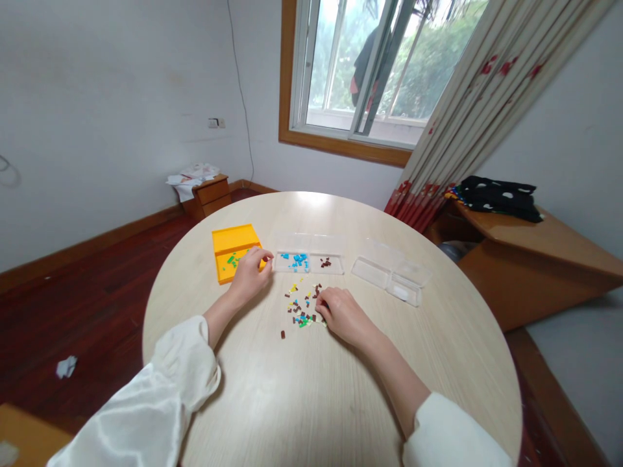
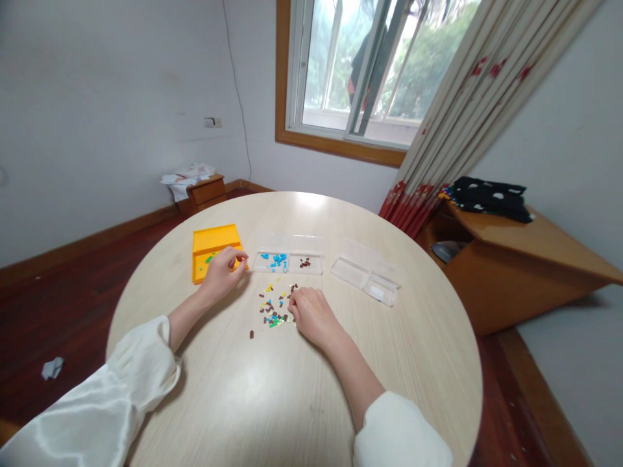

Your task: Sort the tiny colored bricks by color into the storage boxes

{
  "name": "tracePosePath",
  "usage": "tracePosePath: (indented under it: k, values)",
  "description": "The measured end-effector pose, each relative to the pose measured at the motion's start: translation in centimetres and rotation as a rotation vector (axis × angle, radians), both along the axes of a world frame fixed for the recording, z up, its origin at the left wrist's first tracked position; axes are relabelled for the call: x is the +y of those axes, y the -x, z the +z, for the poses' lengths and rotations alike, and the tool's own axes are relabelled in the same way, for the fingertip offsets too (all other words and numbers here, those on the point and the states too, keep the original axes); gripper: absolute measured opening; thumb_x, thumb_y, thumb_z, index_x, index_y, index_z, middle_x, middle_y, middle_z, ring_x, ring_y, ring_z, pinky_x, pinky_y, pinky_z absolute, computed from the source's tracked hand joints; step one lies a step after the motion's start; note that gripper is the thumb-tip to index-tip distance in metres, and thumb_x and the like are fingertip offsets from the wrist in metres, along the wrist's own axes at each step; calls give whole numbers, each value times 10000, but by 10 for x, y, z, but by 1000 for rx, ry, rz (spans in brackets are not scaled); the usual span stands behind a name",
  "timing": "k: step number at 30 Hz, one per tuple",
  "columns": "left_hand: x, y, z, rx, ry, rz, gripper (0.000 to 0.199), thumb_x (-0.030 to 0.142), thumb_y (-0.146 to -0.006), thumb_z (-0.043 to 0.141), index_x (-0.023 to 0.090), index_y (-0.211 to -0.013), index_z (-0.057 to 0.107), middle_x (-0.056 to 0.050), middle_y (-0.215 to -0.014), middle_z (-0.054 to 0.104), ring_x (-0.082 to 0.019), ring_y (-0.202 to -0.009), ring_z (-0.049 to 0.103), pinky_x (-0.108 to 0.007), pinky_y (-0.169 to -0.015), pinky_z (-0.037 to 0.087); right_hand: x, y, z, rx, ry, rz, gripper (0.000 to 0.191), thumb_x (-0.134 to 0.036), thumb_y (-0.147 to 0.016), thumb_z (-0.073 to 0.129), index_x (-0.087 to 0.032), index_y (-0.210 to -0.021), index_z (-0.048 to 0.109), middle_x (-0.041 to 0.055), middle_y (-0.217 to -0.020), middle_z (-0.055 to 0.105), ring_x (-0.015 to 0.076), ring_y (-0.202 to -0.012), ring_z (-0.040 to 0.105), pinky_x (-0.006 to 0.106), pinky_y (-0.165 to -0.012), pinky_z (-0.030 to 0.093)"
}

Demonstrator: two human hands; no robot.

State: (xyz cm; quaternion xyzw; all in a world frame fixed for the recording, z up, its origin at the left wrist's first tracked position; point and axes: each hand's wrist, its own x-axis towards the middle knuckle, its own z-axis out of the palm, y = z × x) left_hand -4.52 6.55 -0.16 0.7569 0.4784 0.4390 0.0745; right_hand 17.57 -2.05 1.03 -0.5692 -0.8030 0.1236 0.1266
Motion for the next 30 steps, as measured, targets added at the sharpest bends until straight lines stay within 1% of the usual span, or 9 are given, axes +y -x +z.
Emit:
tracePosePath:
  k: [3, 5, 8, 11, 14, 17, 23, 26, 30]
  values:
    - [-3, -1, 3, -8, 11, -48, 90, 155, -789, 511, 159, -781, 600, -21, -716, 591, -138, -643, 511, -264, -645, 419, 2, 0, -2, 42, -27, -3, 123, -155, -870, 489, -146, -818, 600, 83, -872, 643, 194, -857, 553, 308, -794, 358]
    - [-5, -3, 5, -21, 11, -95, 90, 173, -802, 520, 160, -787, 607, -22, -726, 608, -130, -638, 510, -255, -637, 419, 2, 0, -2, 117, -38, -28, 121, -157, -866, 491, -150, -810, 598, 71, -846, 643, 185, -827, 553, 305, -777, 366]
    - [-12, -9, 4, -36, 24, -231, 87, 213, -806, 557, 167, -832, 627, -25, -776, 637, -125, -659, 522, -247, -642, 429, 2, 3, 0, 308, -36, -84, 124, -169, -854, 491, -162, -792, 599, 42, -775, 635, 157, -737, 547, 275, -710, 384]
    - [-21, -21, -1, -51, 95, -383, 124, 239, -778, 619, 171, -879, 643, -29, -832, 664, -123, -683, 540, -246, -657, 443, 2, 7, -1, 480, -23, -113, 143, -202, -849, 482, -168, -775, 600, 18, -715, 620, 136, -665, 534, 252, -656, 391]
    - [-29, -32, -6, -82, 206, -460, 165, 251, -754, 657, 160, -891, 657, -36, -847, 683, -120, -680, 556, -241, -651, 452, 3, 10, -2, 544, -16, -114, 169, -238, -847, 477, -169, -759, 604, 7, -684, 608, 129, -640, 521, 244, -632, 388]
    - [-34, -37, -7, -91, 263, -498, 150, 248, -765, 645, 158, -883, 668, -34, -840, 690, -118, -680, 564, -235, -646, 452, 4, 12, -5, 554, -1, -122, 179, -251, -838, 479, -163, -757, 611, 10, -682, 610, 129, -638, 517, 246, -629, 389]
    - [-39, -40, 0, -78, 256, -518, 109, 193, -774, 604, 178, -858, 671, -23, -803, 681, -125, -690, 570, -238, -650, 448, 5, 14, -8, 630, 22, -152, 197, -280, -833, 481, -152, -787, 623, 31, -720, 634, 134, -662, 533, 257, -648, 410]
    - [-41, -40, 2, -57, 242, -535, 116, 177, -770, 594, 183, -859, 668, -24, -791, 670, -130, -690, 568, -248, -656, 448, 6, 15, -9, 709, 65, -166, 211, -313, -820, 496, -149, -788, 625, 33, -710, 632, 133, -640, 530, 250, -614, 420]
    - [-40, -40, 1, -44, 219, -524, 90, 151, -764, 589, 176, -817, 658, -21, -759, 649, -132, -694, 565, -251, -663, 442, 8, 15, -10, 840, 149, -121, 247, -353, -807, 498, -146, -760, 624, 32, -701, 634, 135, -641, 541, 250, -610, 432]
